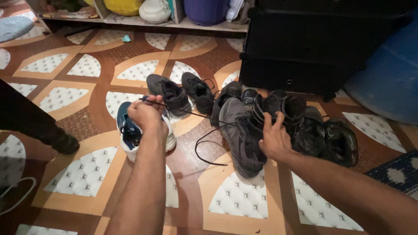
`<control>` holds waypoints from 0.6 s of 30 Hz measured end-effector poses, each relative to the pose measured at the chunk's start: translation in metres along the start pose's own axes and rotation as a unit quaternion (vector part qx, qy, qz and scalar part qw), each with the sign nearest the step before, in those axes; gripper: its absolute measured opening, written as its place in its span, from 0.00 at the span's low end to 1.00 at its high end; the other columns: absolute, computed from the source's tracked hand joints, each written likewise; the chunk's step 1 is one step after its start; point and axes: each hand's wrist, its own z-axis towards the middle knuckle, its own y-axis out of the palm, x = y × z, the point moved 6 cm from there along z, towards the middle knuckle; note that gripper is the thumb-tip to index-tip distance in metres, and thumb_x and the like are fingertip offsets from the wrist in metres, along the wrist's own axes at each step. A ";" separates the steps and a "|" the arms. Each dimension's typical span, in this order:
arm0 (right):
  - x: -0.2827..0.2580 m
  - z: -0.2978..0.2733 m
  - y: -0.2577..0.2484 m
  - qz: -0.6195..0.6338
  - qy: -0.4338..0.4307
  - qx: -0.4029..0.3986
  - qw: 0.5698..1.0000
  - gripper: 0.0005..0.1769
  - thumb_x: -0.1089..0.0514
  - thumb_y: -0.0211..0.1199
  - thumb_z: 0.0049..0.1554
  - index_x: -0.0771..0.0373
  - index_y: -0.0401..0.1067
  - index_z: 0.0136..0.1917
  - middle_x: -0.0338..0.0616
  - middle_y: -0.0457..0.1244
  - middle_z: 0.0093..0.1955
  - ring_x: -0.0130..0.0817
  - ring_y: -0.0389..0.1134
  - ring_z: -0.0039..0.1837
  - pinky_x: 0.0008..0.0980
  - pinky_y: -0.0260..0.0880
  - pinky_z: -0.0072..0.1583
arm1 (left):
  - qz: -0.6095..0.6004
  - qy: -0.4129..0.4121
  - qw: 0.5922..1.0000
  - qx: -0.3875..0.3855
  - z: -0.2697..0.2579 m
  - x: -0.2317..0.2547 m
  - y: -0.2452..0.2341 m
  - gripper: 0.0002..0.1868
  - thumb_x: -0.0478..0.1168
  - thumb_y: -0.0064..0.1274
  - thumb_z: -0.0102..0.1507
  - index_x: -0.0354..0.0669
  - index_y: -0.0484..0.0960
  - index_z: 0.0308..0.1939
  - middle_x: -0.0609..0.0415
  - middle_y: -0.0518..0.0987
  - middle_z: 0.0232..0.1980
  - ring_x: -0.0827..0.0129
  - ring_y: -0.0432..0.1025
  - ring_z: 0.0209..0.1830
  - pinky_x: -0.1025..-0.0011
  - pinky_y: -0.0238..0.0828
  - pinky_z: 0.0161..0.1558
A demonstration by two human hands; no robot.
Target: The person unlaces a pair of dark grey shoes, removes the laces, and then re-laces the shoes by threading the laces through the eyelets and tying them. The person repeats this process for a second pair of dark shoes.
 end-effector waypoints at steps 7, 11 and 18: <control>-0.007 0.004 -0.009 -0.006 -0.019 0.004 1.000 0.39 0.56 0.73 0.50 0.61 0.52 0.66 0.61 0.47 0.69 0.60 0.65 0.63 0.50 0.72 0.60 | 0.173 -0.107 0.956 -0.211 -0.033 -0.001 0.008 0.05 0.36 0.39 0.69 0.42 0.70 0.39 0.51 0.75 0.31 0.68 0.68 0.24 0.69 0.68 0.27; -0.013 0.011 -0.011 0.005 -0.048 0.005 0.999 0.30 0.53 0.71 0.53 0.64 0.60 0.62 0.60 0.49 0.69 0.60 0.66 0.62 0.51 0.72 0.59 | 0.503 -0.328 0.690 -0.404 -0.079 -0.068 -0.025 0.08 0.33 0.47 0.60 0.36 0.78 0.42 0.47 0.83 0.36 0.62 0.79 0.30 0.64 0.73 0.28; -0.017 0.019 0.004 0.036 -0.076 0.040 0.996 0.16 0.52 0.69 0.55 0.64 0.75 0.53 0.64 0.47 0.74 0.64 0.66 0.61 0.52 0.69 0.62 | 0.736 0.086 0.609 -0.281 -0.090 -0.107 -0.016 0.22 0.46 0.67 0.57 0.42 0.78 0.50 0.44 0.79 0.50 0.47 0.75 0.53 0.54 0.72 0.52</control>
